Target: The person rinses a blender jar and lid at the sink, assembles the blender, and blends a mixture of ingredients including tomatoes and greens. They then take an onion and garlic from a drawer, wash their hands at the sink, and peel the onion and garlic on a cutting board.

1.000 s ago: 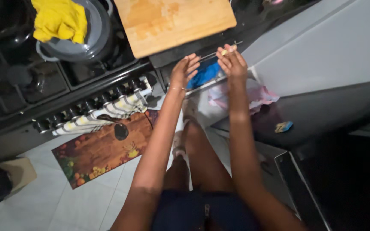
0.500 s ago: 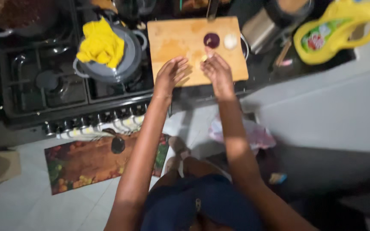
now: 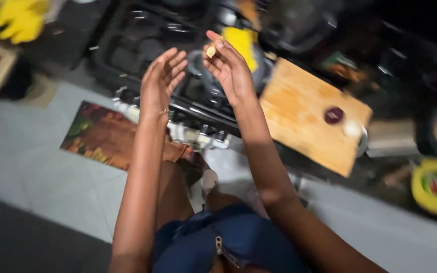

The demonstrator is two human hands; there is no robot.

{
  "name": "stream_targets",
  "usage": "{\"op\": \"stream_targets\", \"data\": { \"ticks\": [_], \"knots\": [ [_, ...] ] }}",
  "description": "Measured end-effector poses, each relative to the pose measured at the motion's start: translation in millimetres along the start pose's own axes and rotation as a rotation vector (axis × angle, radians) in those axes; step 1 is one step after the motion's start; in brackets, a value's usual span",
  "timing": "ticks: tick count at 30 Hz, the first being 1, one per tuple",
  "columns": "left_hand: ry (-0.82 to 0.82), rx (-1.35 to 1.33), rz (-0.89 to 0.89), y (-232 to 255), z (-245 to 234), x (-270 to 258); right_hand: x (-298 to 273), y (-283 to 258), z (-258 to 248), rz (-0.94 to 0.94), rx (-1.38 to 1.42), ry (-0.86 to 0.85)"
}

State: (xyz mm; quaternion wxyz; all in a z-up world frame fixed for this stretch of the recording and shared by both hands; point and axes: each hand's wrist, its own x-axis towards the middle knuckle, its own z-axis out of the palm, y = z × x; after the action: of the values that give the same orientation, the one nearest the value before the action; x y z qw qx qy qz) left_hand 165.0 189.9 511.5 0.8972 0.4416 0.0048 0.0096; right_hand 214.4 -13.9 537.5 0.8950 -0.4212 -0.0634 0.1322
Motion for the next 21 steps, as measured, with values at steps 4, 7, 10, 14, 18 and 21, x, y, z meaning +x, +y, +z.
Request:
{"op": "stream_targets", "data": {
  "ticks": [4, 7, 10, 14, 18, 21],
  "knots": [
    [0.154, 0.026, 0.161, 65.5, -77.9, 5.2, 71.7, 68.7, 76.6, 0.158, 0.057, -0.212],
    [0.224, 0.022, 0.250, 107.1, -141.4, 16.5, 129.5, 123.5, 128.6, 0.213, 0.031, -0.279],
    [0.256, 0.002, 0.283, 147.9, -217.0, 33.4, 195.8, 180.3, 168.2, 0.246, 0.070, -0.333],
    [0.329, 0.019, 0.297, 213.0, -323.3, 57.8, 302.0, 251.2, 220.7, 0.258, 0.134, -0.246],
    [0.378, 0.021, 0.266, 262.4, -402.0, 95.4, 392.3, 309.6, 250.7, 0.339, 0.257, -0.060],
    [0.386, 0.033, 0.209, 287.2, -437.7, 136.0, 450.4, 341.0, 256.2, 0.361, 0.302, 0.018]
  ]
}}
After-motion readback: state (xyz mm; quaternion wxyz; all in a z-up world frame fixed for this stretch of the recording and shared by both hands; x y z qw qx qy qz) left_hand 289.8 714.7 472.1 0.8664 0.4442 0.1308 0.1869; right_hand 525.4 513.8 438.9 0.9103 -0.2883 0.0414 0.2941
